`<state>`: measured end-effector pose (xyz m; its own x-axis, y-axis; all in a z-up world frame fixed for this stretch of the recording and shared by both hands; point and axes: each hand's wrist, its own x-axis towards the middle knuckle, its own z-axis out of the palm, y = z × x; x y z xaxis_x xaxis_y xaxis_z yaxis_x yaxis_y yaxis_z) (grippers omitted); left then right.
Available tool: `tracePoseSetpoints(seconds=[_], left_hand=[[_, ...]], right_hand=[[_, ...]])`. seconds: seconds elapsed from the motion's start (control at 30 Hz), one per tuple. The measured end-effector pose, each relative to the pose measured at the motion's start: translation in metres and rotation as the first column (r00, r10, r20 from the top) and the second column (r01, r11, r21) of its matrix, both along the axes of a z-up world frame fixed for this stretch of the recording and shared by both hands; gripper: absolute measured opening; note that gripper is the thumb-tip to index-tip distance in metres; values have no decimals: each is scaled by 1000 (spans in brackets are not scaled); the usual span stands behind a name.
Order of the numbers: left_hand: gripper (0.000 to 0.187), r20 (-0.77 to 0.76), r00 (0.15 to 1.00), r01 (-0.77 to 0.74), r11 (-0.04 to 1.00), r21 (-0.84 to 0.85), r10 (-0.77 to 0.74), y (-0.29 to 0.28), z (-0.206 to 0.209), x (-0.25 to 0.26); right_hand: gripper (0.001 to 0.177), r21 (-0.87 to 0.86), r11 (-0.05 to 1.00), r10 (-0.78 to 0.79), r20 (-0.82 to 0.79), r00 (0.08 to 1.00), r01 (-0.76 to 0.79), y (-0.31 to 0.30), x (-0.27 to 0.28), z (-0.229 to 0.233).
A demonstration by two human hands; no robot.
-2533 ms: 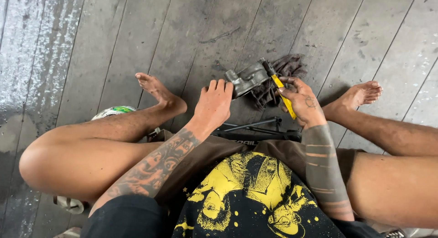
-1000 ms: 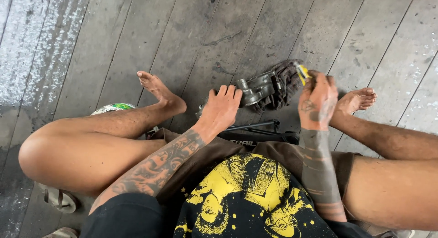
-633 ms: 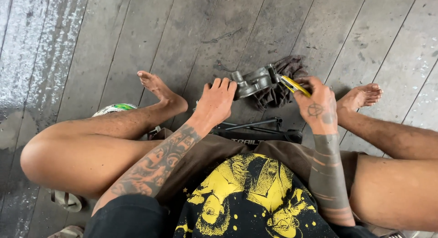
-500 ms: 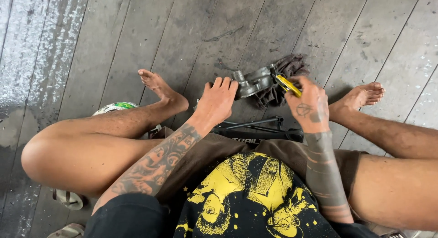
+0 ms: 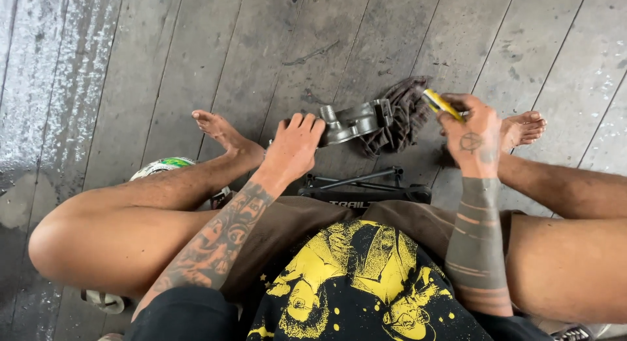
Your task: The person cleans a metallic mechanical part using a cloth and a yellow utility knife. They wipe the surface, scrape off residue with the knife, and continue wiping the part while sitting on the floor.
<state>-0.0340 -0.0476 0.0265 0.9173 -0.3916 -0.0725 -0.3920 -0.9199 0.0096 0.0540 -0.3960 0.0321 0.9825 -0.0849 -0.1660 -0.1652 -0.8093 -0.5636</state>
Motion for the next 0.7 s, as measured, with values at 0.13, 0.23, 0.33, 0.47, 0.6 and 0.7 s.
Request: tracePoseSetpoints(seconds=[0.13, 0.23, 0.33, 0.47, 0.6, 0.7], left_hand=[[42, -86, 996, -3, 999, -48, -1, 22, -6, 9], [41, -102, 995, -12, 998, -61, 6, 35, -11, 13], [39, -84, 996, -12, 998, -60, 6, 49, -21, 16], [32, -54, 998, 17, 995, -95, -22, 61, -29, 17], [28, -50, 997, 51, 994, -94, -56, 58, -26, 15], [25, -22, 996, 91, 995, -37, -92, 53, -24, 14]], right_hand=[[30, -42, 997, 54, -187, 981, -63, 24, -20, -1], [30, 18, 990, 141, -131, 981, -140, 34, -27, 4], [28, 62, 987, 156, -110, 982, -150, 46, -28, 13], [23, 200, 974, 131, -99, 986, -109, 57, -26, 28], [24, 219, 967, 154, -110, 982, -127, 63, -26, 43], [23, 178, 974, 165, -120, 979, -142, 59, -23, 45]])
